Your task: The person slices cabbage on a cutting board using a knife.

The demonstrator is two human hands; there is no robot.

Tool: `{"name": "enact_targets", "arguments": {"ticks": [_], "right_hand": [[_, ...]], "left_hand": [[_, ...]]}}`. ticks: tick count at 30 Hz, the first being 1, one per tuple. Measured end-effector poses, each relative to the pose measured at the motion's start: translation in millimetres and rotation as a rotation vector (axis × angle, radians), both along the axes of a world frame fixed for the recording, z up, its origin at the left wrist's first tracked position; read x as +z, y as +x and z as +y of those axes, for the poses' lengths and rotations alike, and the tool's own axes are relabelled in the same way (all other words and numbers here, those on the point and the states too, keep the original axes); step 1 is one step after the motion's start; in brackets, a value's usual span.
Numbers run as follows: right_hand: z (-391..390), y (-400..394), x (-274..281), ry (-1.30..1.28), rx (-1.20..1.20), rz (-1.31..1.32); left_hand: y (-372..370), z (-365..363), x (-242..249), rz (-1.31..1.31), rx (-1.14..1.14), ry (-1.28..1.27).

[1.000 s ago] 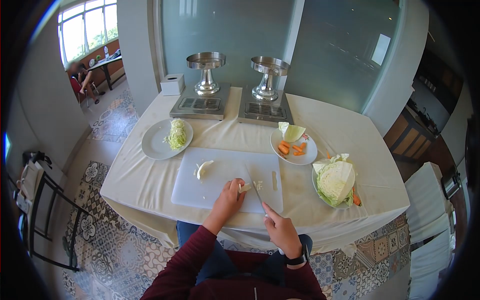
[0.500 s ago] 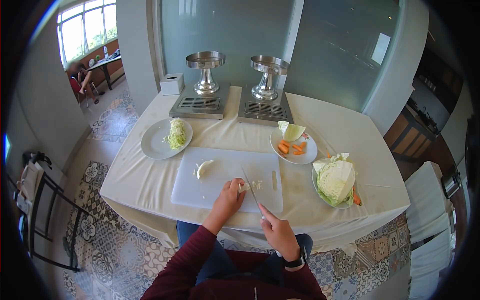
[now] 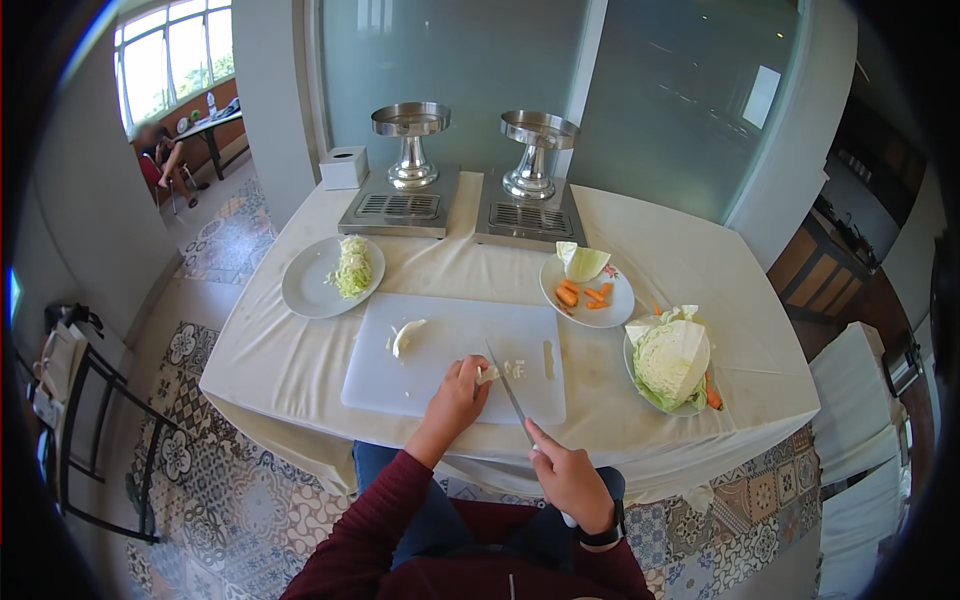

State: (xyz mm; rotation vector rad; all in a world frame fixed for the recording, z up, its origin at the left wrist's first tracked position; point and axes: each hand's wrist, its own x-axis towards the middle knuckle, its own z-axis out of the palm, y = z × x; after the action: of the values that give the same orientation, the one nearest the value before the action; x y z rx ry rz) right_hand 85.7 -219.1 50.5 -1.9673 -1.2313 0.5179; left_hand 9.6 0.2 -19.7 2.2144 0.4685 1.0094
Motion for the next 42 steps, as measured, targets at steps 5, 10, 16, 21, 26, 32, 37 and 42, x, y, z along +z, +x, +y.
{"name": "enact_targets", "arguments": {"ticks": [5,10,16,21,26,32,37,42], "right_hand": [[3,2,-3,-0.014,0.013,-0.012],[24,9,-11,-0.008,0.008,-0.061],[47,10,-6,-0.061,-0.033,-0.037],[42,9,-13,-0.027,-0.033,-0.1],[25,5,-18,0.039,-0.021,-0.157],[19,13,-16,-0.013,-0.014,0.001],[14,12,-5,-0.02,-0.096,0.074],[13,13,-10,-0.016,-0.093,0.068]], "left_hand": [[2,2,-5,-0.039,0.006,0.035],[1,1,0,-0.005,0.007,0.009],[2,1,-1,0.002,0.013,0.024],[3,0,-1,-0.028,0.023,0.024],[2,1,0,-0.056,0.069,0.037],[1,0,-1,-0.003,0.034,-0.006],[0,1,3,-0.014,-0.017,0.05],[0,3,1,0.034,-0.019,0.124]]}}
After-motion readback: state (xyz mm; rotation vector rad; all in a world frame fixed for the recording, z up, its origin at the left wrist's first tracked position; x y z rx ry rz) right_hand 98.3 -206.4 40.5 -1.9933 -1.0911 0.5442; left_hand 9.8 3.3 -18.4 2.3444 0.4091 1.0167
